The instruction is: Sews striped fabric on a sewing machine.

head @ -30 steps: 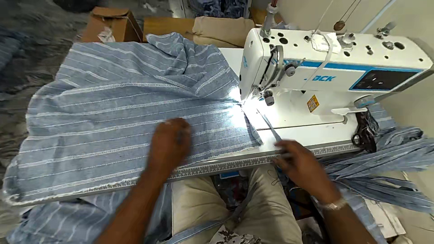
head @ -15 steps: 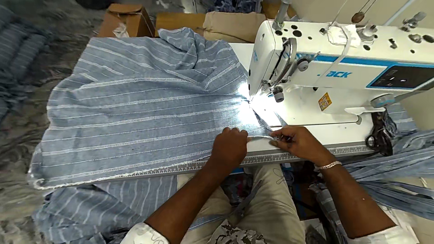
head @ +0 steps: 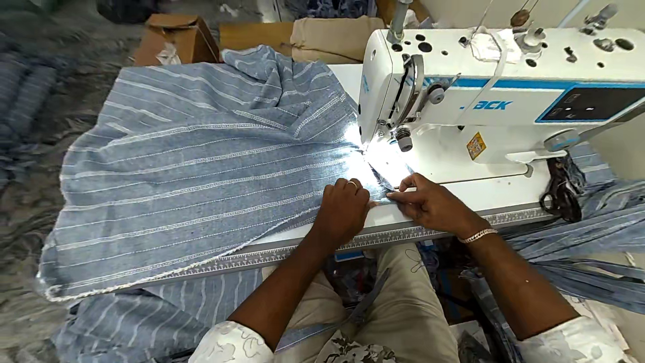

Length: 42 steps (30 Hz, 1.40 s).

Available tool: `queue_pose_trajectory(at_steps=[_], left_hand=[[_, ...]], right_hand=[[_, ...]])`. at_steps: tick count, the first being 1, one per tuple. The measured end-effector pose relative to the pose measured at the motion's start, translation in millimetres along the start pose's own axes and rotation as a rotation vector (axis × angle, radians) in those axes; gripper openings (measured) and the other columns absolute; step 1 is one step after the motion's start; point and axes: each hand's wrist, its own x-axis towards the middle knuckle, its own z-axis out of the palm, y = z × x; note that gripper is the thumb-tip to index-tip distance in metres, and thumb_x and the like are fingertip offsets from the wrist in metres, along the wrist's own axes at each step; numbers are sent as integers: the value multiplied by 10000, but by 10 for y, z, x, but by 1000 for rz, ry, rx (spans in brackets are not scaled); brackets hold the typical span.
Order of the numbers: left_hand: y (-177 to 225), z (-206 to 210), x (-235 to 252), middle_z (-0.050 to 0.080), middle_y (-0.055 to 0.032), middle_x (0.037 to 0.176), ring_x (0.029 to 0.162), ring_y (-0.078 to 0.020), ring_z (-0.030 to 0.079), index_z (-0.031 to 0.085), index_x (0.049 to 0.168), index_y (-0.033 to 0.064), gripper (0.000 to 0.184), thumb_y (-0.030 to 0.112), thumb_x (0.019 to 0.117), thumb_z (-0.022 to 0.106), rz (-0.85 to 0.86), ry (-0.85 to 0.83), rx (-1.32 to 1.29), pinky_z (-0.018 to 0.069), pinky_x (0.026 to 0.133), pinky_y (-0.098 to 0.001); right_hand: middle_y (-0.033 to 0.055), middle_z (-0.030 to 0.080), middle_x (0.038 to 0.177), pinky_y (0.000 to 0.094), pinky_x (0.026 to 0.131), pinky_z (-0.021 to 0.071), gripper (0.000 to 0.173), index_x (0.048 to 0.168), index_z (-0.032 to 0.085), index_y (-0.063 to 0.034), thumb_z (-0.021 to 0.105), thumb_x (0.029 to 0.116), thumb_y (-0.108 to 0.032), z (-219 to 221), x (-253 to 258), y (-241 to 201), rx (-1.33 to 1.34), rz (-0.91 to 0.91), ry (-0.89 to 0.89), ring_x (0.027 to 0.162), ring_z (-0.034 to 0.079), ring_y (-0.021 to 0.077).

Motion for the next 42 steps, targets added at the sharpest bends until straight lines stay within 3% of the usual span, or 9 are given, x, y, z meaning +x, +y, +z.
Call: queue_pose_trajectory(at_steps=[7, 9, 12, 15, 19, 24, 27, 33, 42], left_hand=[[54, -22, 119, 620, -132, 1204, 1133, -350, 581, 747, 915, 110, 378, 399, 1036, 534, -195, 20, -4, 469, 855, -541], [67, -2, 134, 619, -140, 1261, 1204, -377, 556, 755, 945, 134, 358, 448, 986, 589, -266, 90, 1, 446, 885, -588], [2, 28, 145, 404, -174, 1609, 1528, -436, 272, 647, 1328, 217, 570, 614, 934, 538, -382, 65, 37, 206, 1166, -718], [-40, 51, 161, 248, -172, 1695, 1567, -469, 135, 480, 1538, 332, 676, 671, 960, 386, -388, -26, 98, 48, 1166, -785], [-7, 27, 152, 227, -162, 1706, 1572, -468, 114, 458, 1553, 375, 649, 659, 980, 346, -378, -77, 98, 24, 1169, -779], [-57, 25, 81, 227, -146, 1710, 1573, -465, 114, 431, 1564, 405, 617, 633, 1000, 325, -372, -82, 107, 21, 1170, -782], [-34, 36, 81, 216, -151, 1712, 1571, -470, 115, 427, 1568, 401, 625, 644, 1005, 303, -371, -92, 114, 22, 1171, -778], [-26, 16, 51, 211, -141, 1715, 1575, -461, 108, 424, 1567, 412, 657, 707, 998, 280, -391, -97, 106, 13, 1174, -774], [-13, -1, 59, 206, -149, 1715, 1574, -466, 104, 412, 1562, 456, 629, 701, 994, 295, -388, -124, 106, 5, 1173, -772]], right_hand=[[112, 632, 992, 491, 707, 560, 333, 926, 693, -69, 522, 1055, -324, 15, 266, -173, -150, 315, 88, 857, 664, 272], [181, 650, 1050, 568, 749, 565, 310, 993, 674, -12, 534, 1046, -283, -59, 385, -195, -182, 507, 144, 915, 686, 360], [139, 686, 998, 531, 752, 568, 418, 1154, 628, -34, 644, 1001, -423, -112, 402, -202, 44, 532, 252, 857, 689, 296], [96, 708, 1023, 547, 778, 584, 508, 1267, 636, -91, 712, 943, -475, -22, 433, -339, 65, 492, 98, 885, 699, 277], [157, 697, 899, 580, 742, 542, 274, 1064, 692, -57, 519, 1051, -268, 20, 520, -276, -30, 635, 227, 863, 696, 347], [61, 718, 1011, 493, 796, 591, 451, 1255, 672, -106, 704, 958, -444, 16, 410, -359, 161, 490, 68, 867, 699, 215], [75, 705, 846, 522, 700, 552, 210, 1076, 707, -105, 587, 1015, -265, 110, 425, -445, 38, 584, 177, 786, 692, 259], [85, 708, 948, 507, 770, 571, 389, 1156, 701, -78, 676, 986, -426, 142, 341, -518, 145, 607, 207, 843, 688, 243], [75, 674, 808, 472, 662, 547, 309, 945, 711, -86, 683, 988, -390, 392, 410, -775, 23, 544, 351, 747, 669, 247]])
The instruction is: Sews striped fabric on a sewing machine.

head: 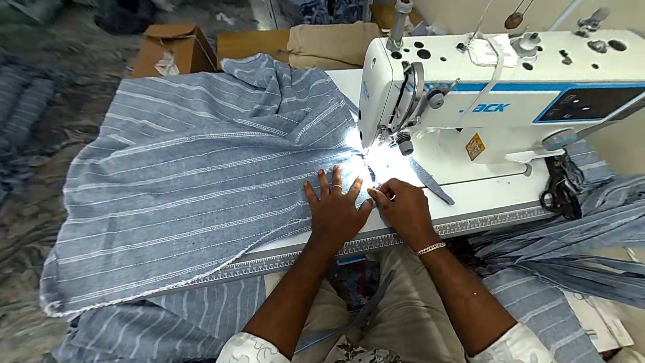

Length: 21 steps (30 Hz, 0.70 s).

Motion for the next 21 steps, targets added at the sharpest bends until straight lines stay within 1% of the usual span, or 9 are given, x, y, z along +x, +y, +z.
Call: queue_pose_trajectory(at_steps=[2, 5, 9, 12, 14, 16, 18, 20, 21], left_hand=[[-8, 1, -6, 208, -146, 1715, 1573, -469, 105, 424, 1550, 474, 606, 691, 999, 294, 9, 9, 0, 13, 1170, -776], [-7, -3, -10, 220, -156, 1709, 1568, -475, 120, 466, 1511, 502, 554, 671, 1008, 308, 25, 21, -5, 25, 1160, -788], [-21, 4, -12, 224, -143, 1710, 1568, -477, 117, 478, 1480, 548, 509, 667, 1010, 321, 58, 41, 2, 31, 1138, -814], [-27, 20, -6, 229, -145, 1708, 1565, -486, 119, 491, 1471, 549, 520, 690, 1004, 310, 66, 45, 12, 38, 1127, -825], [-31, 33, -9, 214, -144, 1713, 1566, -482, 118, 485, 1478, 547, 538, 703, 995, 304, 52, 43, 16, 37, 1139, -814], [-33, 47, 4, 214, -169, 1708, 1559, -492, 139, 484, 1492, 520, 572, 709, 986, 297, 45, 60, 25, 53, 1146, -805], [-28, 38, 0, 221, -190, 1701, 1553, -503, 151, 488, 1500, 498, 588, 692, 978, 299, 41, 61, 19, 54, 1145, -802], [-20, 15, 0, 221, -187, 1702, 1553, -505, 149, 487, 1500, 500, 583, 694, 982, 302, 36, 49, 6, 49, 1147, -801], [-22, 8, -4, 219, -184, 1703, 1553, -508, 145, 487, 1498, 505, 581, 701, 983, 305, 36, 45, 2, 46, 1146, -804]], right_hand=[[85, 671, 832, 478, 659, 544, 279, 971, 709, -87, 666, 996, -362, -5, -5, -1, -15, 10, -22, 756, 665, 257], [126, 671, 997, 508, 731, 569, 366, 1159, 645, -66, 675, 983, -386, -64, 2, -51, -66, 113, -111, 872, 685, 301], [98, 668, 799, 495, 643, 538, 250, 1004, 683, -66, 658, 992, -314, -9, -22, -43, -53, 85, -37, 737, 671, 282], [104, 673, 833, 451, 594, 561, 146, 986, 704, -49, 656, 974, -187, 180, -153, 44, -85, -130, 156, 698, 674, 261], [112, 670, 890, 417, 614, 579, 158, 1015, 734, -56, 625, 998, -168, 243, -216, 103, -115, -238, 195, 753, 687, 256], [133, 666, 1045, 416, 724, 604, 197, 1128, 745, -92, 593, 1008, -123, 186, -267, 117, -145, -270, 80, 899, 691, 277], [164, 619, 1222, 425, 823, 602, 347, 1298, 707, -127, 597, 977, -49, 74, -311, 105, -171, -273, -90, 1024, 666, 308], [156, 626, 1250, 439, 836, 598, 410, 1349, 695, -161, 602, 970, -34, -27, -268, 134, -154, -267, -162, 1028, 672, 304], [139, 658, 1211, 444, 827, 600, 350, 1305, 723, -159, 596, 992, -64, -45, -226, 165, -118, -279, -146, 1007, 687, 289]])
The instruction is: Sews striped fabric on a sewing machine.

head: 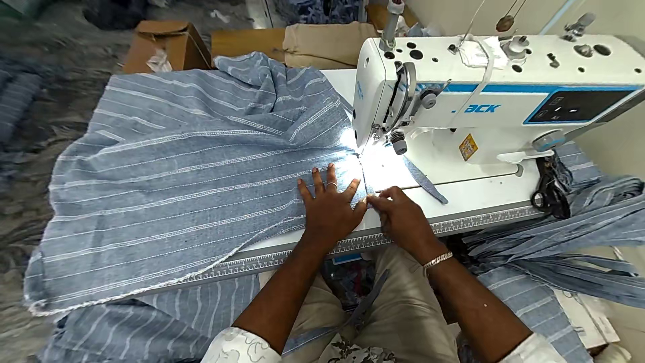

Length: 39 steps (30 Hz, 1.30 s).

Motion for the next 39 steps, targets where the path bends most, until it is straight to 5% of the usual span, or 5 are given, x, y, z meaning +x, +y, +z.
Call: queue_pose_trajectory(at_steps=[8, 20, 27, 34, 39], left_hand=[[-22, -20, 48, 210, -168, 1710, 1558, -497, 136, 468, 1506, 518, 591, 722, 973, 315, 4, -40, 14, 42, 1143, -807], [-179, -145, 746, 190, -158, 1716, 1570, -476, 98, 455, 1519, 506, 582, 682, 969, 388, -74, -55, -57, 2, 1162, -784], [-232, -219, 1039, 176, -163, 1719, 1572, -482, 78, 410, 1560, 465, 597, 676, 1003, 383, -109, -56, -42, -4, 1161, -789], [-245, -216, 1054, 186, -169, 1716, 1571, -481, 89, 412, 1566, 441, 625, 697, 997, 367, -98, -56, -32, 3, 1161, -792], [-601, -287, 662, 345, -216, 1641, 1518, -503, 261, 543, 1505, 238, 580, 552, 1020, 491, 168, -25, -59, 195, 1145, -790]], right_hand=[[62, 696, 1014, 405, 644, 592, 196, 1063, 778, -131, 609, 1002, -208, 81, 104, 99, -9, -79, 158, 819, 697, 207], [152, 559, 1323, 471, 646, 594, 440, 1442, 609, -251, 513, 1024, -153, -134, 613, 41, -193, 48, -178, 832, 695, 292], [174, 623, 1345, 522, 1021, 523, 396, 1432, 603, -103, 504, 1078, -251, -608, 459, 595, 52, 100, -181, 1204, 637, 307], [321, 455, 1523, 878, 1029, 253, 659, 1532, 427, 31, 647, 912, -14, -1180, -201, 1501, -367, 508, 39, 1347, 467, 584], [263, 428, 1575, 846, 1061, 245, 584, 1533, 444, 3, 573, 963, 1, -1128, -248, 1649, -328, 500, -81, 1410, 440, 520]])
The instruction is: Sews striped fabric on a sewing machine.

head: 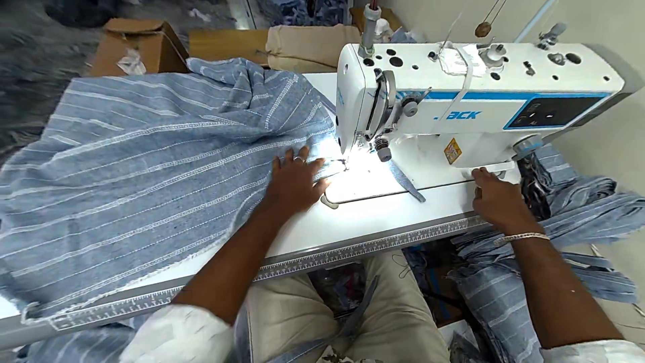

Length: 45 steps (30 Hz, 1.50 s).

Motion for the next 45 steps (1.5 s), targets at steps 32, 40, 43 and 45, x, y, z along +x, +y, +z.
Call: queue_pose_trajectory(at_steps=[32, 40, 43, 45], left_hand=[[1564, -120, -2024, 673, -280, 1098, 1061, -484, 655, 660, 1098, -54, 201, 97, 966, 645, 140, -988, -153, 537, 861, -651], [1579, -441, -1798, 621, -318, 1258, 1190, -509, 600, 609, 1254, -65, 300, 10, 964, 583, 58, -1142, -97, 497, 941, -654], [1528, -322, -1796, 651, -299, 1176, 1122, -500, 631, 628, 1197, -48, 254, 13, 953, 591, 127, -1042, -124, 515, 885, -652], [1439, -81, -1860, 675, -246, 1020, 984, -466, 672, 650, 1082, -11, 172, 47, 920, 638, 215, -873, -160, 552, 769, -634]], right_hand=[[184, 671, 1064, 503, 878, 561, 340, 1095, 732, -12, 623, 1003, -320, 333, -71, -2218, 297, -364, -16, 1017, 673, 326], [200, 656, 1125, 471, 839, 583, 280, 1190, 705, 9, 600, 978, -141, 277, -190, -2400, 178, -290, -43, 988, 689, 328], [192, 655, 1134, 452, 835, 586, 304, 1231, 701, -2, 588, 979, -129, 313, -230, -2352, 204, -276, 5, 972, 694, 316], [187, 652, 1140, 446, 853, 585, 317, 1257, 695, -9, 567, 996, -137, 360, -248, -2319, 221, -268, 35, 988, 689, 312]])
